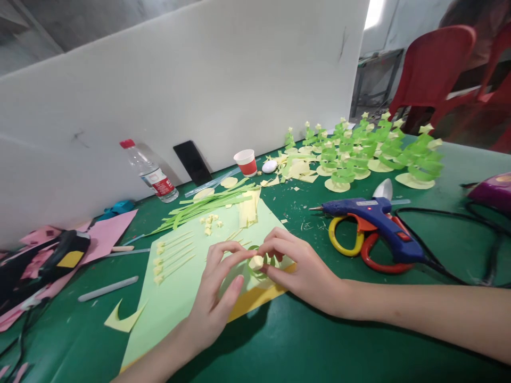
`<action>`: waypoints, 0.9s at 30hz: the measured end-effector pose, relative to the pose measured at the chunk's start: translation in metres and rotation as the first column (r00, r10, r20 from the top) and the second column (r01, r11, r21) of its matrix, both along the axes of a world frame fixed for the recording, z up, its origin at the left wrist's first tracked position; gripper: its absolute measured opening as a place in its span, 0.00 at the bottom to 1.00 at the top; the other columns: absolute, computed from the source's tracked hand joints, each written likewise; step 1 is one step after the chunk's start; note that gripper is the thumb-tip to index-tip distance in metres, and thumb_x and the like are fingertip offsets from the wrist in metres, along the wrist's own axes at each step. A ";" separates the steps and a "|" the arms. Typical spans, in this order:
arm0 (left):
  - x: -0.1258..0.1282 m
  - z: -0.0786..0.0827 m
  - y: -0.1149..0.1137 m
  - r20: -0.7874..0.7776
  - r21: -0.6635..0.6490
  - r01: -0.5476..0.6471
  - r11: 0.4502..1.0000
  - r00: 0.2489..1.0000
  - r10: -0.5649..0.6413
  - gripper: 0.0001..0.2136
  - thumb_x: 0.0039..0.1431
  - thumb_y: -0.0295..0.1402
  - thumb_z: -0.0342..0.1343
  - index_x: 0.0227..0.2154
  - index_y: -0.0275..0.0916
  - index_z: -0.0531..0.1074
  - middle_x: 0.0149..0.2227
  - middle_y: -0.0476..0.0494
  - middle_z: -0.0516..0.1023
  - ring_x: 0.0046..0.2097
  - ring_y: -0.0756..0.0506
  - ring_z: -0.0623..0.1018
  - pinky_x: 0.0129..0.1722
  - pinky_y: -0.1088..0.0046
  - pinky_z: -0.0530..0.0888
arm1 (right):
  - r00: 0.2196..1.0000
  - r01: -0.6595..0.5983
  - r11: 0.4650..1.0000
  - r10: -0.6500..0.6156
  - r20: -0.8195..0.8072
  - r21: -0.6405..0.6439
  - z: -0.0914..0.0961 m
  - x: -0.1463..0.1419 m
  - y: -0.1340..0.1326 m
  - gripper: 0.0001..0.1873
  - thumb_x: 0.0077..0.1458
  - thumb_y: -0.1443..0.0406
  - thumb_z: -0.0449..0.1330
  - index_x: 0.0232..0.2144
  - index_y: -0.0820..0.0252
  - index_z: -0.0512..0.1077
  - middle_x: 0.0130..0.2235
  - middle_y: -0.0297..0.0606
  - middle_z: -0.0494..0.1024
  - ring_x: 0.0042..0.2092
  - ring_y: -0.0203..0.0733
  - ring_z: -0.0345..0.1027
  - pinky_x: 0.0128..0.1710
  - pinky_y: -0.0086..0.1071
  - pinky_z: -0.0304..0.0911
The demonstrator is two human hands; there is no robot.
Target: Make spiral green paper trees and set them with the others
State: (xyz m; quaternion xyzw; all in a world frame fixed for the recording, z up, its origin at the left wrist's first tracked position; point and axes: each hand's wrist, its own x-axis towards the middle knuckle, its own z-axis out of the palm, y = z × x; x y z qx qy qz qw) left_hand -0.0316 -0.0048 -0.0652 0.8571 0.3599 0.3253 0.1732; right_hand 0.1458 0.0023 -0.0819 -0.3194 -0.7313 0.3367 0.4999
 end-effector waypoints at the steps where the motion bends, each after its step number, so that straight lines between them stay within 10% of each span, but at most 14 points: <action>1: 0.001 0.000 0.000 -0.003 0.001 -0.003 1.000 1.000 0.003 0.14 0.61 0.28 0.38 0.44 0.50 0.63 0.40 0.45 0.61 0.44 0.45 0.64 0.44 0.66 0.66 | 1.000 -0.001 1.000 0.001 0.000 -0.002 0.000 0.000 0.000 0.05 0.51 0.71 0.52 0.29 0.62 0.67 0.30 0.34 0.65 0.30 0.31 0.59 0.29 0.26 0.59; 9: 0.001 0.001 0.001 -0.055 0.089 -0.049 0.995 0.997 0.054 0.13 0.61 0.28 0.40 0.46 0.47 0.60 0.41 0.46 0.63 0.47 0.45 0.63 0.49 0.65 0.63 | 1.000 -0.007 1.000 0.007 0.001 -0.006 0.000 0.000 0.000 0.04 0.51 0.71 0.52 0.27 0.62 0.67 0.29 0.34 0.64 0.30 0.31 0.59 0.29 0.25 0.60; 15: -0.003 0.000 0.007 -0.101 0.139 -0.160 0.977 0.980 0.174 0.08 0.60 0.28 0.39 0.27 0.40 0.60 0.26 0.49 0.65 0.29 0.49 0.67 0.28 0.73 0.68 | 1.000 -0.011 1.000 0.011 -0.001 -0.015 0.000 0.000 0.000 0.04 0.51 0.71 0.52 0.26 0.62 0.66 0.29 0.33 0.64 0.30 0.30 0.58 0.29 0.25 0.60; 27: 0.003 -0.008 -0.001 -0.340 0.296 0.098 0.950 0.940 0.009 0.14 0.56 0.26 0.43 0.15 0.38 0.60 0.11 0.53 0.62 0.15 0.52 0.59 0.17 0.75 0.54 | 0.999 -0.036 0.999 0.036 0.037 -0.012 0.002 0.001 -0.001 0.05 0.52 0.71 0.51 0.26 0.63 0.66 0.30 0.34 0.64 0.30 0.30 0.59 0.28 0.25 0.59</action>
